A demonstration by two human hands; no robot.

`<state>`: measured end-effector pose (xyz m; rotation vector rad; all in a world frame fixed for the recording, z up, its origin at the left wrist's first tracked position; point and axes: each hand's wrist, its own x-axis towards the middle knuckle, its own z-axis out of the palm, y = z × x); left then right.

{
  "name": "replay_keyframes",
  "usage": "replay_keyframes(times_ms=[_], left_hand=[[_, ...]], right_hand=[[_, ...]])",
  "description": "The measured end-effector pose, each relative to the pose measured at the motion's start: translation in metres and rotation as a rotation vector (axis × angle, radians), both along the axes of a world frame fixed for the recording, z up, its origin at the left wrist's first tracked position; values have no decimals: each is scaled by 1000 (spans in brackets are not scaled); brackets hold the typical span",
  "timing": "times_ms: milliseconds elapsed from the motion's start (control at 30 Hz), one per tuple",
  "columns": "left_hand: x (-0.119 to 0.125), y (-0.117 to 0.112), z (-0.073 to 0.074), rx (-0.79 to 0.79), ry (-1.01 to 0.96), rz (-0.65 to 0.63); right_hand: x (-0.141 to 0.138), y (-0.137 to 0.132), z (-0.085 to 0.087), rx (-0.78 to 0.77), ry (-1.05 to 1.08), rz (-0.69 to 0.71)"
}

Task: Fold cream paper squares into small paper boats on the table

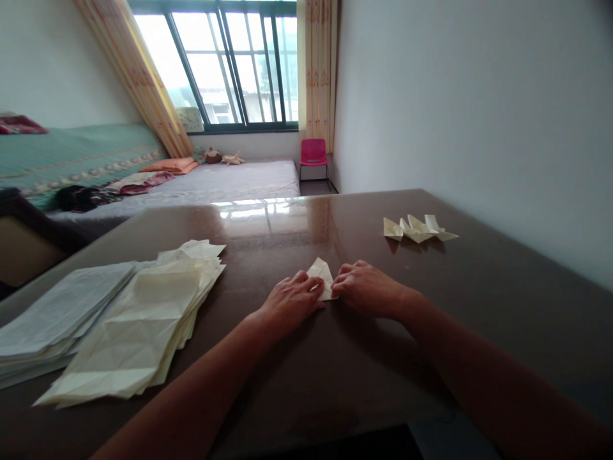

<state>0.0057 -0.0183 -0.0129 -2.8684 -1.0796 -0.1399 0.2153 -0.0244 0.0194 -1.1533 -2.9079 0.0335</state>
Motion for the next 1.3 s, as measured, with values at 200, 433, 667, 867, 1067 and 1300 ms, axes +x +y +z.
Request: replay_keyframes(times_ms=[200,433,667,867,1067,1300], left_hand=[[-2,4,-1,58,4,-65],[-6,9,7,51,11,-61],[-12,18,3,-6,-48,29],[-6,8,5,-22,-80,17],[-11,4,6,-77,-122,-15],[-12,2,13,-83,-20,-3]], right_hand=[[0,11,-8,30,123,-52],[5,19,-15,26,142,-26],[17,33,-23,-56,257,46],[17,33,-23,-136,310,92],[1,20,-21,-166,317,125],[1,14,-16,-197,315,113]])
